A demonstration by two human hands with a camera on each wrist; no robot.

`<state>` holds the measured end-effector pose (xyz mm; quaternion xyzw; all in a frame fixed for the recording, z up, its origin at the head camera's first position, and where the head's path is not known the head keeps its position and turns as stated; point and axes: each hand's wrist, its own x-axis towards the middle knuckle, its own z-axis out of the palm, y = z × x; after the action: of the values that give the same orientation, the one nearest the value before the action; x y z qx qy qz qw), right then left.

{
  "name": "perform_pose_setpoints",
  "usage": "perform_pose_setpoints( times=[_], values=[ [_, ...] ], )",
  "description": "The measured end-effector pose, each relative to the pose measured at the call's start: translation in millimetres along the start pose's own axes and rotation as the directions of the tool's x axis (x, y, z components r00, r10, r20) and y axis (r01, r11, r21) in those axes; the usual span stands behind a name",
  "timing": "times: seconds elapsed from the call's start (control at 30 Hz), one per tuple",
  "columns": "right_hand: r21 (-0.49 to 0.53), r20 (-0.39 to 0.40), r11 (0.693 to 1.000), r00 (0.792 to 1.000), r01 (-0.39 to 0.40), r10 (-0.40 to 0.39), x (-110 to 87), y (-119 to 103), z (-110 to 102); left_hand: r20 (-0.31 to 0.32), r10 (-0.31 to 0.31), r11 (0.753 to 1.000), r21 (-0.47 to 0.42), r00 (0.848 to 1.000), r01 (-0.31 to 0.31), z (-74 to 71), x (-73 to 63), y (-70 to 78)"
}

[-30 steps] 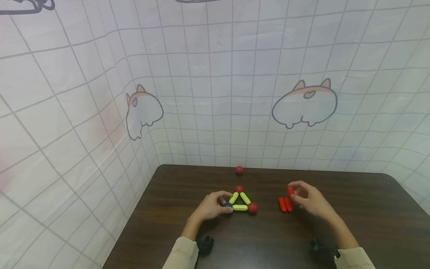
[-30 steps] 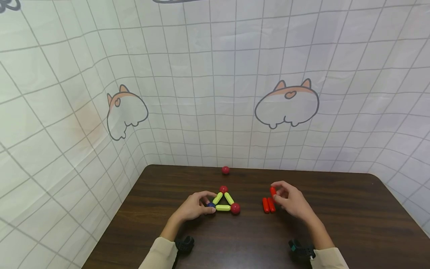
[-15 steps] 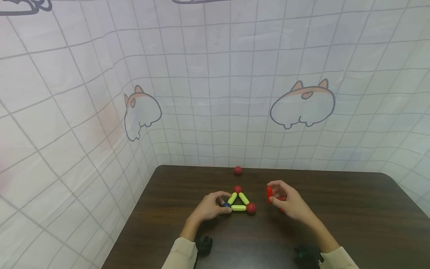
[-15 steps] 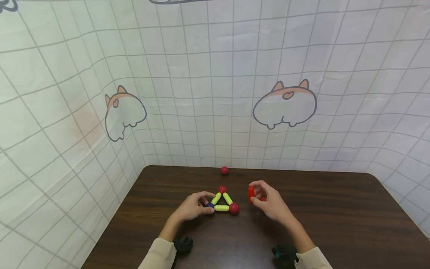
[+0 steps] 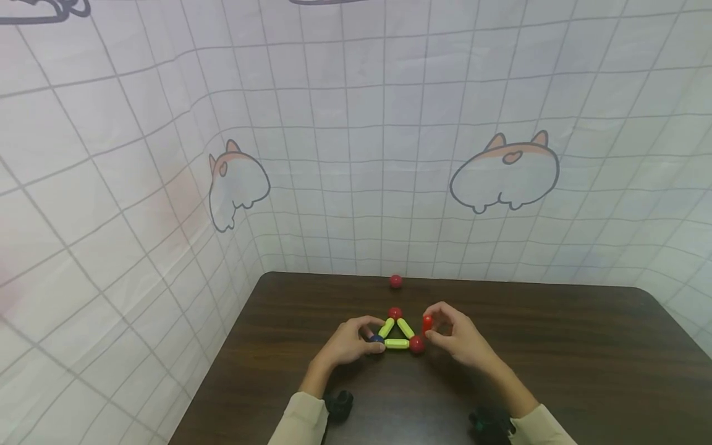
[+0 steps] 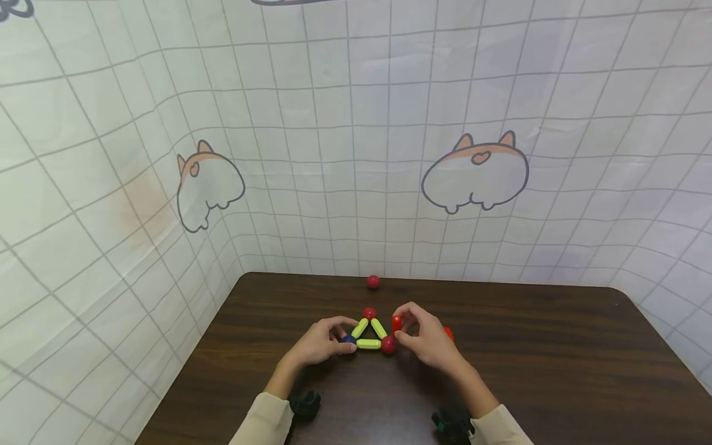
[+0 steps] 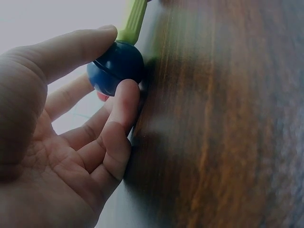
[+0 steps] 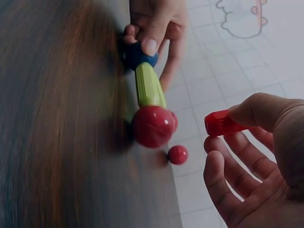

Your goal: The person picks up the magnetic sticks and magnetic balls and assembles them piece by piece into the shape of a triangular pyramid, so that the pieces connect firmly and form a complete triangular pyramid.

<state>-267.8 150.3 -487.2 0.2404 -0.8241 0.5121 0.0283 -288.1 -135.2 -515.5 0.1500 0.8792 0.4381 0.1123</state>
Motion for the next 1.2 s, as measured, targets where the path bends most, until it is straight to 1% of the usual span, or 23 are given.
perform_pose_setpoints(
  times=[0.17,0.27,0.53,0.7,0.9,1.0,1.2],
  values=[
    [-0.029,0.022,0.996,0.996,-0.082,0.082,4.3,-6.7,7.4,0.001,-0.002,1.0,-0.002,1.0,0.002,-0.6,0.0,-0.3],
    [-0.048,0.032,0.991,0.992,-0.121,0.123,5.6,-6.6,10.6,0.001,-0.003,1.0,-0.003,1.0,0.003,-0.6,0.4,-0.3],
    [-0.103,0.121,0.982,0.978,-0.156,0.168,5.0,10.4,15.5,-0.002,0.003,1.0,-0.004,1.0,-0.004,-0.5,-0.4,2.2],
    [-0.124,0.12,0.977,0.974,-0.175,0.19,5.3,13.0,16.1,0.001,0.004,1.0,-0.004,1.0,-0.004,-1.5,-1.3,3.3],
    [-0.187,0.104,0.967,0.975,-0.173,0.194,5.4,11.0,17.5,0.004,0.001,1.0,0.011,1.0,-0.001,-2.4,-1.6,3.0],
    [-0.207,0.094,0.964,0.978,-0.166,0.189,4.6,9.8,17.6,0.023,0.01,1.0,0.014,1.0,-0.011,-2.4,-1.1,3.5],
    [-0.222,0.08,0.958,0.975,-0.184,0.205,3.9,11.0,16.3,0.1,0.02,0.999,0.044,0.995,-0.025,-2.0,-1.1,6.9]
  ],
)
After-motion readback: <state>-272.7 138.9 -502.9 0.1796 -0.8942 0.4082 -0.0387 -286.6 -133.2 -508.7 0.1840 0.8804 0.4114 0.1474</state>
